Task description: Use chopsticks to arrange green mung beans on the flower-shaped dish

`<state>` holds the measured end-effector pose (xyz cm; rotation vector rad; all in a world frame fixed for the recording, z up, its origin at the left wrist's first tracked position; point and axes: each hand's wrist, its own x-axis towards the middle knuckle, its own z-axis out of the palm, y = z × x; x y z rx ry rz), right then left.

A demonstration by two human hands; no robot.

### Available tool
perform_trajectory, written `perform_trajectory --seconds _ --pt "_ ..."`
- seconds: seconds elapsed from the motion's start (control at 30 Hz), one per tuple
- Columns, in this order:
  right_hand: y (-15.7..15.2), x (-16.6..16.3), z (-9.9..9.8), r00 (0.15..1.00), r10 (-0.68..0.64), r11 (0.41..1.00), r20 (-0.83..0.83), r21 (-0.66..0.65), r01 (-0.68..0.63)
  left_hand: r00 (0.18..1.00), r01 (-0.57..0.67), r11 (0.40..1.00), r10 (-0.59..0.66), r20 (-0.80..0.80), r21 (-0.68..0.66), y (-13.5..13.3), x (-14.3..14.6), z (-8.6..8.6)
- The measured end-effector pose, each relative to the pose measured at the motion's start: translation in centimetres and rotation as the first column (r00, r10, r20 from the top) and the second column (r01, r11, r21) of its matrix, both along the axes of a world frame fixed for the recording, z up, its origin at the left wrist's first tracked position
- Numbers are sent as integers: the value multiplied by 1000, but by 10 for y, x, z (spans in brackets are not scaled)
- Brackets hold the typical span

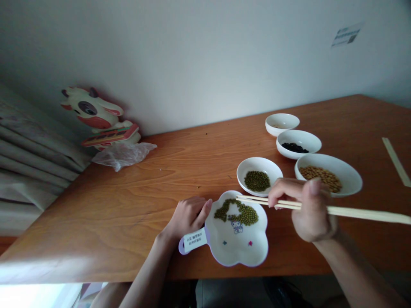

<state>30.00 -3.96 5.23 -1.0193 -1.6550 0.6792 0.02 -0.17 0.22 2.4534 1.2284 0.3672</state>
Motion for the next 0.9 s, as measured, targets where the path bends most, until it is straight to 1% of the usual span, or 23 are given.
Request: perform_trajectory --seconds 0.03,0.1,0.17,0.23,0.27,0.33,0.47,0.57,0.67,0.73,0.9 --pt "-1 6 3 999 -51 999 -13 12 51 1000 0 1000 0 3 4 0 0 0" --pt "-1 19 7 981 -193 981 -32 30 194 1000 2 1000 -2 6 10 0 0 0" --pt "0 28 8 940 -340 939 -31 47 341 1000 0 1000 0 4 12 0 0 0" --pt "2 32 9 911 -410 910 -30 53 411 1000 0 1000 0 -4 10 0 0 0" --pt "2 32 9 912 -409 910 -39 52 411 1000 0 1000 0 -7 8 0 0 0" --pt "2 29 9 934 -354 934 -48 45 356 1000 -1 1000 1 -10 2 0 0 0" --pt "0 15 9 984 -179 982 -15 50 180 1000 -4 1000 4 -2 0 0 0 -1" --pt "0 4 5 998 -70 997 -1 13 70 1000 -5 1000 5 3 3 0 0 -1" --pt "3 -6 2 998 29 998 54 -57 -26 1000 -14 1000 14 2 0 -1 0 0" --pt "5 -11 0 995 62 993 74 -100 -55 1000 -17 1000 17 -1 -9 -1 0 0" --pt "8 -17 -2 997 71 988 44 -144 -64 1000 -1 1000 1 7 -15 0 0 0"
